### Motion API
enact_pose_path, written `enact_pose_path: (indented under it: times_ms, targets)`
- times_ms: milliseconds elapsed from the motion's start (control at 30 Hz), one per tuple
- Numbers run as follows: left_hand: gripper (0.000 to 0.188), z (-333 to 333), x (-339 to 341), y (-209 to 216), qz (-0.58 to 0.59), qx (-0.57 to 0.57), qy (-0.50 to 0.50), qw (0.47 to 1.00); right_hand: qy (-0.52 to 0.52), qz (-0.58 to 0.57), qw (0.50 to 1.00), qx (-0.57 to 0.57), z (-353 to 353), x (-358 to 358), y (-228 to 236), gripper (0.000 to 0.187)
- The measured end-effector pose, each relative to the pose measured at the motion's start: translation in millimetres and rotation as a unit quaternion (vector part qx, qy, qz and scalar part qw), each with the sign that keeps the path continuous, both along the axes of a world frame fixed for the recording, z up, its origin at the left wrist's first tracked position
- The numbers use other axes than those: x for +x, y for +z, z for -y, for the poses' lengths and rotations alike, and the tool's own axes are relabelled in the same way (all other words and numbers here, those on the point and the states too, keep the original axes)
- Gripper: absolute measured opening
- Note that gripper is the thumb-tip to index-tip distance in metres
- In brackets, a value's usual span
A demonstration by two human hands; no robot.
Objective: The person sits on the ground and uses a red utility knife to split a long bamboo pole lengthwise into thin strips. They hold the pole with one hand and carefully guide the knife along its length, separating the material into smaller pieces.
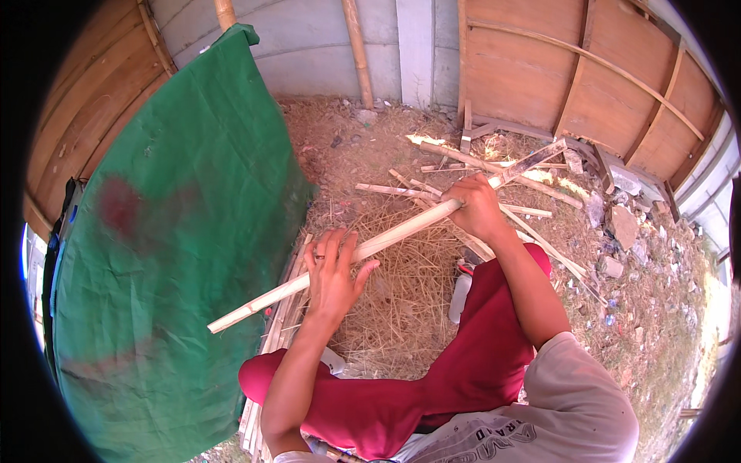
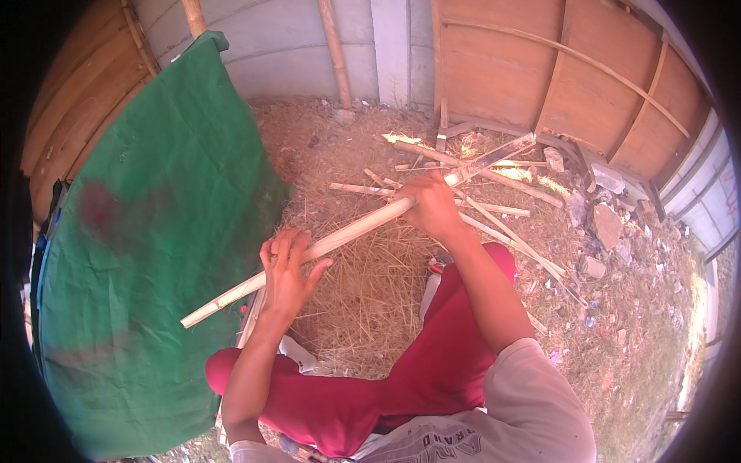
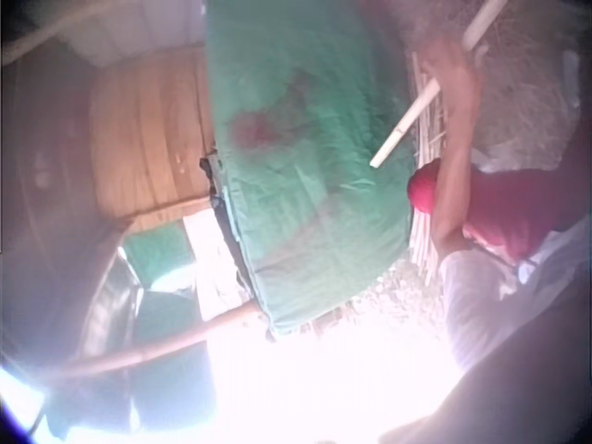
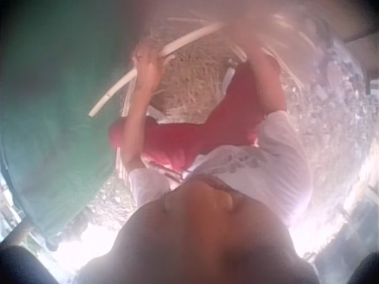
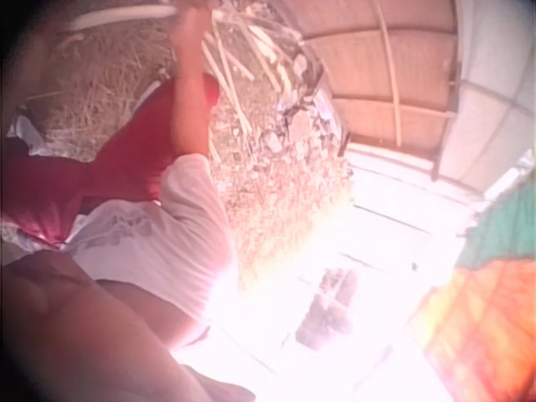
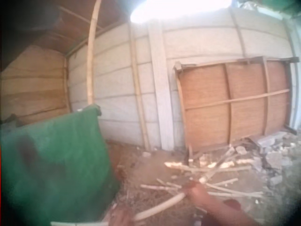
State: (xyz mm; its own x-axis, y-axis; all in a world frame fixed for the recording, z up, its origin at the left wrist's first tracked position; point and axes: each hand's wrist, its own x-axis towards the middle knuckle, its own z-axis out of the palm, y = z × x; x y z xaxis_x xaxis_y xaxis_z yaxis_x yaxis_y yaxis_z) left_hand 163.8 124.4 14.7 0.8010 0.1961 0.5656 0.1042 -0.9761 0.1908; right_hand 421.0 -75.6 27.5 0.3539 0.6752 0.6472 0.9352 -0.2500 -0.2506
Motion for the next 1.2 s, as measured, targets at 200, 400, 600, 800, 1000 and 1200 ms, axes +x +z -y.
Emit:
enact_pose_path:
  times_ms: [200,400,600,800,1000,1200]
  targets:
    - [0.038,0.5,3.2,-11.1,0.056,0.010,-0.018,0.998,0.021,-0.010,1.000,0.000,-12.9,-8.5,-1.7,0.025]
    - [0.030,0.7,2.2,-11.6,0.131,0.035,-0.029,0.990,0.004,-0.033,0.999,-0.007,-16.8,-12.0,-4.9,0.024]
    - [0.024,0.3,-2.2,-0.7,0.137,0.050,-0.081,0.986,0.000,-0.053,0.999,-0.008,-19.3,-5.9,-5.6,0.018]
    - [0.022,13.5,-5.5,-7.7,0.121,0.049,-0.129,0.983,-0.015,-0.052,0.999,0.000,-23.4,0.3,-6.4,0.019]
    - [0.029,39.2,-14.4,-25.1,0.090,-0.024,-0.206,0.974,-0.017,-0.055,0.998,-0.019,-25.2,-4.0,-7.9,0.020]
    - [0.015,62.1,-19.9,-11.9,0.094,-0.139,-0.214,0.962,0.016,-0.207,0.966,-0.156,-24.1,-14.3,5.4,0.035]
